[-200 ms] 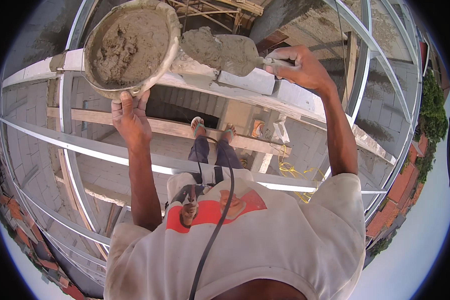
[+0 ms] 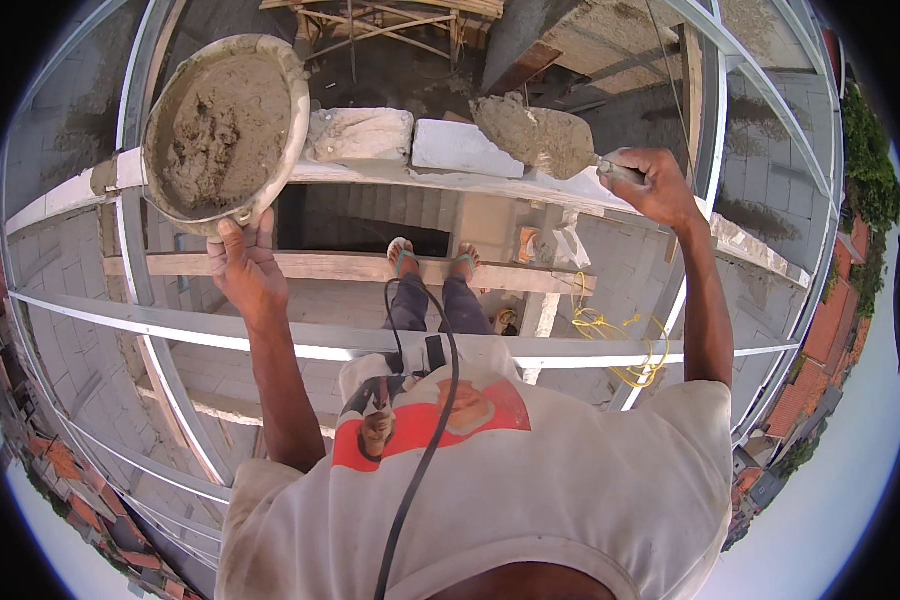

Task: The person places white rectangular tiles onto a metal framework, then scoops mortar from a bucket with a trowel and applies it between the tiles to secure them. The person works on a narrow elevated beam, handling tiles and mortar repeatedly.

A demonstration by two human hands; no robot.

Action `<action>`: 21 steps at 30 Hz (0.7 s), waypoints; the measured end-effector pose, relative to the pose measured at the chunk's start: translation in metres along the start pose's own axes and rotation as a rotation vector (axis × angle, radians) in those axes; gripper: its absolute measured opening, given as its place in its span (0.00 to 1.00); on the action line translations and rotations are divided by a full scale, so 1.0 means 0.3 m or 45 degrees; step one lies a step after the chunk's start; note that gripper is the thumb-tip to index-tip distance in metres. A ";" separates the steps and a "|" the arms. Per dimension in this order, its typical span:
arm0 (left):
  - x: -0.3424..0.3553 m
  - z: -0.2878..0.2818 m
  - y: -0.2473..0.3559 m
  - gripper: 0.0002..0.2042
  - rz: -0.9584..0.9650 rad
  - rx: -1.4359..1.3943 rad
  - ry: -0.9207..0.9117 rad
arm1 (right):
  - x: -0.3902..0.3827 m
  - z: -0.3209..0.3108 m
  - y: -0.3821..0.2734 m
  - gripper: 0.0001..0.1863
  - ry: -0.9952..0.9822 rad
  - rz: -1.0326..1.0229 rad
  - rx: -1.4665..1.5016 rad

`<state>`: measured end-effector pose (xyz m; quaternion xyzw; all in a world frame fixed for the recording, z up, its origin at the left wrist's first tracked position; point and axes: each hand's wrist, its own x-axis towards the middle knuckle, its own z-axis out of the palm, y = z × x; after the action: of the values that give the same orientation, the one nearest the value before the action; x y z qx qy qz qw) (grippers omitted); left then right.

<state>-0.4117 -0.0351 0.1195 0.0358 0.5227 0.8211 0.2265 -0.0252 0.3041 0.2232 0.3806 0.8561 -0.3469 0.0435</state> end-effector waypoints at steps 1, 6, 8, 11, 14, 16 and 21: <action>0.004 -0.017 -0.003 0.17 -0.005 0.036 -0.001 | -0.042 -0.001 0.032 0.13 0.073 -0.022 -0.088; 0.014 -0.045 0.006 0.18 -0.050 0.037 -0.023 | -0.185 0.180 0.182 0.12 0.542 -0.196 -0.801; 0.016 -0.053 0.005 0.18 -0.051 0.054 -0.020 | -0.234 0.234 0.168 0.13 0.617 -0.040 -0.720; 0.019 -0.057 0.006 0.19 -0.073 0.033 -0.035 | -0.274 0.305 0.152 0.16 0.771 0.079 -0.349; 0.027 -0.077 0.000 0.19 -0.063 0.033 -0.041 | -0.300 0.404 0.073 0.21 0.557 0.644 1.303; 0.033 -0.079 -0.005 0.19 -0.057 0.032 -0.050 | -0.280 0.463 0.022 0.23 0.498 0.655 1.655; 0.039 -0.074 0.004 0.18 -0.109 0.039 -0.026 | -0.192 0.600 -0.015 0.22 0.347 0.740 1.845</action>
<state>-0.4291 -0.0494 0.1086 0.0253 0.5339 0.8021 0.2664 -0.0217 0.1533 0.1091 0.5616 0.2811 -0.7429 -0.2316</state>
